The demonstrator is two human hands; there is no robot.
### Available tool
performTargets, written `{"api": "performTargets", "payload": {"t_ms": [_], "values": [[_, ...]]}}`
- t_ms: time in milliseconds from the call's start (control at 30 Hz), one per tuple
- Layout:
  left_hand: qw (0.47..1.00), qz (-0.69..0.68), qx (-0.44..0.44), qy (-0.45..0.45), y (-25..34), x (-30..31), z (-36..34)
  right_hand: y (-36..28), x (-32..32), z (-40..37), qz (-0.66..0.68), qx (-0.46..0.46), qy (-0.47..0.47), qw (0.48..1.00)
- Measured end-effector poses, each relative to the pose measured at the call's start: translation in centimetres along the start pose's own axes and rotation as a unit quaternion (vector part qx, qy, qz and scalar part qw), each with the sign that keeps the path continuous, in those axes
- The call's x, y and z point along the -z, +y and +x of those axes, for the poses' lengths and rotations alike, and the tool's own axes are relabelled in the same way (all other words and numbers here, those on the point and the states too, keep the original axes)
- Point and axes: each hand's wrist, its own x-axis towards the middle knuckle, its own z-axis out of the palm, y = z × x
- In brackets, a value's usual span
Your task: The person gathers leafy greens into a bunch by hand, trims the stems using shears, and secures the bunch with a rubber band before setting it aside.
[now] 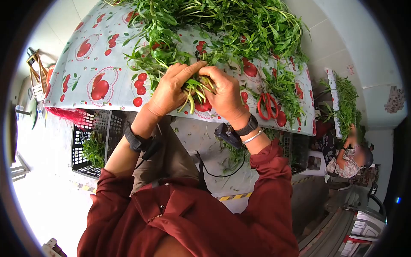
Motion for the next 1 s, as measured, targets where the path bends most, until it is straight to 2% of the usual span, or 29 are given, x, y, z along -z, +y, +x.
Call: {"api": "performTargets", "payload": {"t_ms": [200, 400, 567, 633, 733, 800, 900, 933, 1000], "values": [[1.000, 0.002, -0.013, 0.001, -0.2, 0.0, 0.0, 0.0, -0.2, -0.6, -0.040, 0.059, -0.001, 0.997], [1.000, 0.010, -0.024, -0.004, -0.5, -0.1, 0.0, -0.9, -0.3, -1.3, -0.069, 0.064, 0.005, 0.996], [0.999, 0.033, -0.024, -0.007, -0.4, 0.0, -0.1, -1.3, -0.3, -2.0, -0.003, -0.007, 0.005, 1.000], [0.999, 0.028, -0.030, -0.007, -0.3, 0.2, -0.1, -1.0, -0.3, -2.2, 0.088, -0.036, 0.037, 0.995], [0.999, 0.009, -0.040, 0.007, -0.1, 0.3, 0.0, 0.1, 1.2, -1.9, 0.058, -0.050, 0.016, 0.997], [0.999, 0.009, -0.030, -0.014, 0.0, 0.5, -0.1, 0.8, 2.4, -1.0, 0.073, -0.099, 0.045, 0.991], [0.999, 0.001, -0.031, -0.022, 0.1, 0.7, -0.1, 2.5, 4.3, 1.0, 0.053, -0.121, 0.065, 0.989], [0.999, -0.002, -0.032, -0.026, 0.1, 0.7, 0.0, 3.0, 4.7, 1.7, 0.052, -0.120, 0.066, 0.989], [0.999, -0.002, -0.031, -0.024, 0.2, 0.6, 0.0, 3.9, 5.3, 3.2, -0.007, -0.060, 0.015, 0.998]]}}
